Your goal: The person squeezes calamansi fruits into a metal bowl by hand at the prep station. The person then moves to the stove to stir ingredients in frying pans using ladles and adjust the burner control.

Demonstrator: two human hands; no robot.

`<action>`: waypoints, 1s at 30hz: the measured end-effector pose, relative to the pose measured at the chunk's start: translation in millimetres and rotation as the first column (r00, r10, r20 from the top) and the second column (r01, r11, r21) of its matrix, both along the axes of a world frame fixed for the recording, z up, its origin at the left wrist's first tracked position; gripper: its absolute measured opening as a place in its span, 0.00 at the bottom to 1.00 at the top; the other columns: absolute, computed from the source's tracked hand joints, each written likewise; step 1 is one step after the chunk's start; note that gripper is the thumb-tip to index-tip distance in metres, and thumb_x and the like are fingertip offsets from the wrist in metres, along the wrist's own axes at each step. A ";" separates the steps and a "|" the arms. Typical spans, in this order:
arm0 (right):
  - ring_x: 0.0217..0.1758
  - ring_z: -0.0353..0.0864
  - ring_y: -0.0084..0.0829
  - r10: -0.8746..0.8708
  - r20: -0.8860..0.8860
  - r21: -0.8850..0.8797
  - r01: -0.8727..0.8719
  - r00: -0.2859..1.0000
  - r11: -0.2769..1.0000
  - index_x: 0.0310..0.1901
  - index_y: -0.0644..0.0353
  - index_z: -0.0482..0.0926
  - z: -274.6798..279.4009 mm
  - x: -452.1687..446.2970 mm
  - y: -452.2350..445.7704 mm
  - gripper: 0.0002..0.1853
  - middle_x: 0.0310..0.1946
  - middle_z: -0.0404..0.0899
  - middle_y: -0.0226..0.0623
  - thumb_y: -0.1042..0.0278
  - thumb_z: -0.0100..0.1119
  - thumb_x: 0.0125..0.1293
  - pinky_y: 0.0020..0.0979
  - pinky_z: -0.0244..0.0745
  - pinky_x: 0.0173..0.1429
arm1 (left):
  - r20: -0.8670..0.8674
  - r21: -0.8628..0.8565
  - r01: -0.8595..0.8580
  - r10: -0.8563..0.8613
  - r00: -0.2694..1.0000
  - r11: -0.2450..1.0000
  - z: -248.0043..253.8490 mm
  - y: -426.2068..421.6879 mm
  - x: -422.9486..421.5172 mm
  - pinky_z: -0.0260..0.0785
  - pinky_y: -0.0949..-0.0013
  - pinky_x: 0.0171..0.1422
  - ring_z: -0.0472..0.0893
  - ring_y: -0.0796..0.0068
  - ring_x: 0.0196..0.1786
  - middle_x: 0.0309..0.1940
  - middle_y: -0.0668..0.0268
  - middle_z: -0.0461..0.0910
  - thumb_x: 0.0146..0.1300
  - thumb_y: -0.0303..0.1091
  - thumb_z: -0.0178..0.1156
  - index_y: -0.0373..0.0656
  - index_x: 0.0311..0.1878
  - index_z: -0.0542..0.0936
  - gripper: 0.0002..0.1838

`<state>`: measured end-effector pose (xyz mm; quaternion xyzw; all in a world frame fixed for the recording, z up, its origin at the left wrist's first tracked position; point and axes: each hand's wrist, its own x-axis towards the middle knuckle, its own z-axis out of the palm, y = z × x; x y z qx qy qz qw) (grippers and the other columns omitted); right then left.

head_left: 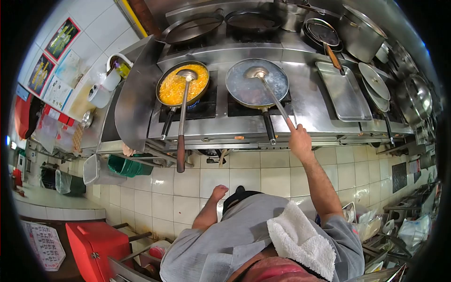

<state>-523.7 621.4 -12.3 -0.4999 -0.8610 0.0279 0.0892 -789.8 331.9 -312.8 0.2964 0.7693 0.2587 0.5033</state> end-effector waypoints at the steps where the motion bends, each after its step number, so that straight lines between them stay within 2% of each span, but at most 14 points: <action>1: 0.38 0.76 0.45 0.008 -0.005 -0.004 -0.008 1.000 1.000 0.63 0.48 0.60 6.0 -0.3 -1.3 0.36 0.39 0.70 0.45 0.76 0.59 0.51 0.43 0.74 0.40 | 0.005 0.000 0.014 -0.014 1.000 1.000 0.8 3.2 4.4 0.73 0.67 0.37 0.80 0.67 0.29 0.31 0.58 0.81 0.52 0.43 0.59 0.37 0.38 0.80 0.18; 5: 0.39 0.71 0.39 0.122 -0.217 0.237 -0.069 0.969 0.969 0.59 0.51 0.67 44.5 0.6 -10.1 0.31 0.38 0.69 0.41 0.72 0.63 0.51 0.34 0.70 0.39 | 0.008 0.025 -0.018 0.018 1.000 1.000 17.6 7.0 21.7 0.73 0.67 0.38 0.80 0.68 0.29 0.30 0.57 0.81 0.52 0.42 0.59 0.37 0.37 0.81 0.17; 7: 0.39 0.72 0.40 0.188 -0.594 0.074 -0.180 0.782 0.981 0.59 0.56 0.66 64.6 -8.4 -19.0 0.30 0.39 0.69 0.41 0.69 0.63 0.54 0.37 0.70 0.43 | -0.041 0.019 -0.007 0.007 0.999 1.000 11.8 1.0 24.9 0.72 0.67 0.39 0.80 0.69 0.30 0.29 0.57 0.81 0.53 0.42 0.60 0.36 0.37 0.80 0.17; 10: 0.41 0.71 0.38 0.151 -0.755 -0.105 -0.345 0.638 0.933 0.59 0.58 0.65 87.3 -35.6 -48.3 0.29 0.41 0.69 0.41 0.65 0.63 0.56 0.35 0.70 0.44 | -0.036 0.015 0.015 -0.014 0.999 1.000 4.3 -18.0 16.5 0.72 0.66 0.41 0.80 0.66 0.34 0.31 0.57 0.81 0.53 0.42 0.59 0.39 0.37 0.81 0.16; 13: 0.41 0.71 0.37 0.175 -0.762 -0.199 -0.482 0.624 0.853 0.60 0.60 0.64 85.4 -71.4 -81.4 0.30 0.43 0.70 0.43 0.61 0.62 0.57 0.36 0.70 0.45 | -0.244 0.095 0.168 -0.140 0.959 0.981 -16.1 -31.9 -9.2 0.72 0.65 0.45 0.80 0.63 0.39 0.33 0.56 0.81 0.53 0.43 0.59 0.41 0.37 0.81 0.16; 15: 0.42 0.72 0.38 0.194 -0.735 -0.256 -0.530 0.650 0.808 0.61 0.61 0.63 85.3 -98.7 -102.7 0.32 0.44 0.69 0.46 0.59 0.61 0.58 0.36 0.70 0.46 | -0.670 0.094 0.716 -0.488 0.559 0.692 -23.9 -39.5 -35.3 0.72 0.65 0.47 0.79 0.60 0.42 0.36 0.56 0.81 0.53 0.44 0.59 0.41 0.37 0.81 0.16; 16: 0.43 0.72 0.38 0.216 -0.705 -0.322 -0.576 0.676 0.751 0.62 0.63 0.61 84.1 -113.3 -111.5 0.33 0.45 0.69 0.48 0.56 0.60 0.59 0.37 0.70 0.46 | -0.429 0.147 0.419 -0.324 0.843 0.896 -29.5 -43.5 -41.2 0.71 0.66 0.49 0.79 0.60 0.43 0.37 0.56 0.81 0.53 0.43 0.59 0.40 0.36 0.81 0.16; 17: 0.43 0.72 0.38 0.219 -0.701 -0.320 -0.574 0.679 0.753 0.62 0.63 0.61 79.1 -129.6 -117.9 0.33 0.45 0.69 0.48 0.56 0.60 0.59 0.37 0.70 0.46 | -0.428 0.154 0.419 -0.322 0.845 0.895 -36.1 -43.7 -48.2 0.71 0.66 0.49 0.79 0.60 0.43 0.37 0.56 0.81 0.53 0.43 0.59 0.40 0.36 0.81 0.16; 19: 0.45 0.73 0.40 0.217 -0.719 -0.355 -0.617 0.661 0.702 0.64 0.65 0.56 70.2 -166.3 -127.9 0.37 0.47 0.68 0.53 0.52 0.58 0.60 0.37 0.70 0.49 | -0.056 0.005 -0.047 0.047 0.997 0.999 -25.6 -39.1 -63.4 0.71 0.67 0.49 0.80 0.62 0.43 0.37 0.56 0.81 0.52 0.42 0.61 0.39 0.35 0.82 0.15; 23: 0.50 0.73 0.39 -0.107 -0.727 -0.599 -0.550 0.678 0.582 0.67 0.63 0.49 53.5 -253.6 -137.2 0.45 0.56 0.63 0.60 0.46 0.60 0.57 0.33 0.70 0.52 | -0.096 0.096 0.002 0.007 0.995 0.995 1.3 -39.6 -109.1 0.71 0.68 0.47 0.80 0.66 0.41 0.35 0.58 0.82 0.51 0.40 0.62 0.37 0.35 0.81 0.14; 25: 0.52 0.73 0.40 -0.107 -0.741 -0.558 -0.519 0.663 0.648 0.69 0.62 0.43 37.5 -298.4 -136.4 0.51 0.57 0.61 0.61 0.48 0.64 0.54 0.37 0.72 0.51 | -0.046 0.063 0.034 -0.032 0.998 0.997 2.5 -47.5 -147.6 0.69 0.67 0.49 0.79 0.67 0.41 0.36 0.58 0.80 0.56 0.40 0.57 0.37 0.37 0.81 0.14; 27: 0.55 0.70 0.45 -0.421 -0.628 -0.774 -0.468 0.655 0.426 0.69 0.59 0.35 41.4 -325.9 -142.5 0.55 0.56 0.63 0.59 0.56 0.68 0.51 0.44 0.72 0.51 | -0.264 0.226 0.315 -0.253 0.931 0.922 -25.6 -67.5 -198.1 0.70 0.65 0.50 0.79 0.64 0.43 0.37 0.57 0.80 0.56 0.40 0.57 0.40 0.37 0.81 0.13; 28: 0.60 0.65 0.49 -0.433 -0.578 -0.815 -0.516 0.692 0.263 0.69 0.54 0.29 47.6 -331.9 -138.5 0.57 0.58 0.62 0.57 0.65 0.68 0.51 0.54 0.69 0.52 | -0.317 0.188 0.349 -0.279 0.906 0.918 -36.9 -76.9 -220.6 0.71 0.65 0.50 0.79 0.63 0.43 0.37 0.58 0.80 0.56 0.41 0.56 0.41 0.36 0.81 0.13; 30: 0.56 0.68 0.46 -0.514 -0.521 -0.840 -0.515 0.681 0.169 0.69 0.54 0.29 35.3 -347.4 -140.2 0.56 0.58 0.61 0.54 0.67 0.67 0.51 0.53 0.70 0.49 | -0.376 0.099 0.340 -0.281 0.883 0.935 -39.2 -94.6 -260.2 0.72 0.64 0.48 0.79 0.62 0.42 0.37 0.59 0.80 0.53 0.40 0.57 0.43 0.36 0.81 0.12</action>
